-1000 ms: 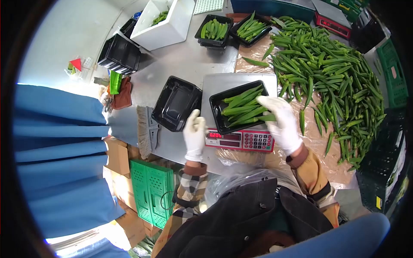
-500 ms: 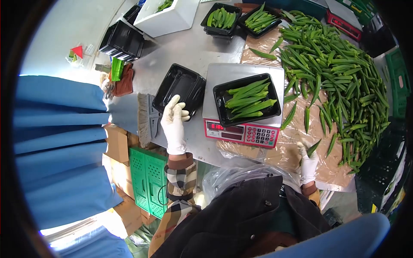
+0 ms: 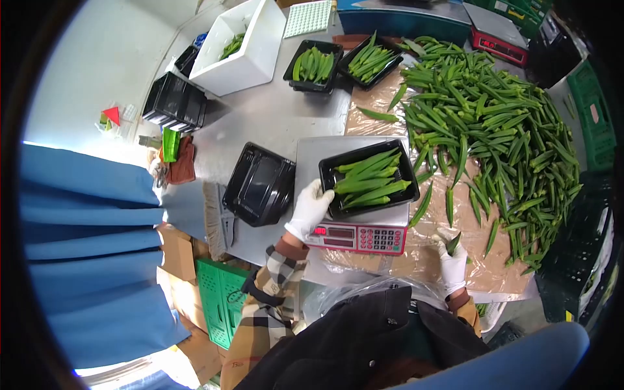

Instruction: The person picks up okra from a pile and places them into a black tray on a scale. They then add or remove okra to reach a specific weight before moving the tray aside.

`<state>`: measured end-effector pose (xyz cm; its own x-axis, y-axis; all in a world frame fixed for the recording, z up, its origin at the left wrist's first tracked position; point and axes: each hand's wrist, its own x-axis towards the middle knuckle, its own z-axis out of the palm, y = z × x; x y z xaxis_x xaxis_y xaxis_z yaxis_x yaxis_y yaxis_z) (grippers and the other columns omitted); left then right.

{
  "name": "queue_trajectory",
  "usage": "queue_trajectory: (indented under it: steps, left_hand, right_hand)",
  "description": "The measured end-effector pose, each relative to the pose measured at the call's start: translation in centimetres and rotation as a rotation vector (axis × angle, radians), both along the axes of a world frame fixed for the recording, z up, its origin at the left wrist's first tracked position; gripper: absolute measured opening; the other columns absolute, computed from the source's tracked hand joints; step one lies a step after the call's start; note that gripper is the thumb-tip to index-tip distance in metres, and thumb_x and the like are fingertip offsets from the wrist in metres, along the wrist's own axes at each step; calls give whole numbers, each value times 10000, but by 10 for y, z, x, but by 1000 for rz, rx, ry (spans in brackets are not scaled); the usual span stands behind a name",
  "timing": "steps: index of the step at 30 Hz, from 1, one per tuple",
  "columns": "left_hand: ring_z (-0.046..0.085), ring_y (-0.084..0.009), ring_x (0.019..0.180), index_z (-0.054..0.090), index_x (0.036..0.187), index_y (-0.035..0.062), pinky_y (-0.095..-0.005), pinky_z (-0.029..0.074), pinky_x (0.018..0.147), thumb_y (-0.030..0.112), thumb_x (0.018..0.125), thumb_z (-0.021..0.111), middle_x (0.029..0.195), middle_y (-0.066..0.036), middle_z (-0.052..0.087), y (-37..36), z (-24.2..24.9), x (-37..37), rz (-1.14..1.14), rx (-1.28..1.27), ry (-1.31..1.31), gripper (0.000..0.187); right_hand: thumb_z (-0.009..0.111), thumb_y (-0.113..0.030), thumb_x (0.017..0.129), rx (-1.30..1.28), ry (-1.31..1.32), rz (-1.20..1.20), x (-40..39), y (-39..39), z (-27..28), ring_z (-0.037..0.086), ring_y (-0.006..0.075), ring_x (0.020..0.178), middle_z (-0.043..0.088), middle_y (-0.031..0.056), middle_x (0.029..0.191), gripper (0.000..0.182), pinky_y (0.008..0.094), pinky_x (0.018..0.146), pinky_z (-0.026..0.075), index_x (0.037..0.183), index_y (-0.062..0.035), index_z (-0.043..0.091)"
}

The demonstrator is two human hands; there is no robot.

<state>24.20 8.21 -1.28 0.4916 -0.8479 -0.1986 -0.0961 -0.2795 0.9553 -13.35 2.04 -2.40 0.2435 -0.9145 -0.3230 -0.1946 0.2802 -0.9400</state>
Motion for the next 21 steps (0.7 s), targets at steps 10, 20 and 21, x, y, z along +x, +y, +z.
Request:
queue_trajectory:
  steps: [10, 20, 21]
  left_hand:
    - [670, -230, 733, 599, 1085, -39, -367, 603, 511, 73, 899, 613, 877, -115, 653, -279, -43, 111, 70, -100, 44, 218]
    - [598, -171, 1110, 555, 1309, -19, -296, 457, 979, 49, 944, 599, 1234, -129, 629, -143, 52, 92, 129, -295, -399, 374]
    - [600, -198, 1123, 580, 1280, -24, -319, 450, 1005, 55, 949, 581, 1255, -138, 624, -106, 62, 91, 169, -235, -651, 341]
  right_hand:
    - [558, 65, 937, 35, -25, -87, -13, -18, -1, 635, 134, 1023, 663, 82, 1149, 294, 260, 926, 484, 1229, 52, 587]
    - [608, 25, 908, -8, 147, -240, -77, -4, -26, 632, 118, 945, 709, 71, 1061, 253, 264, 866, 495, 1154, 1, 660]
    - [639, 35, 869, -49, 232, -245, -86, 4, -26, 651, 147, 939, 714, 87, 1053, 270, 286, 870, 503, 1131, -18, 678]
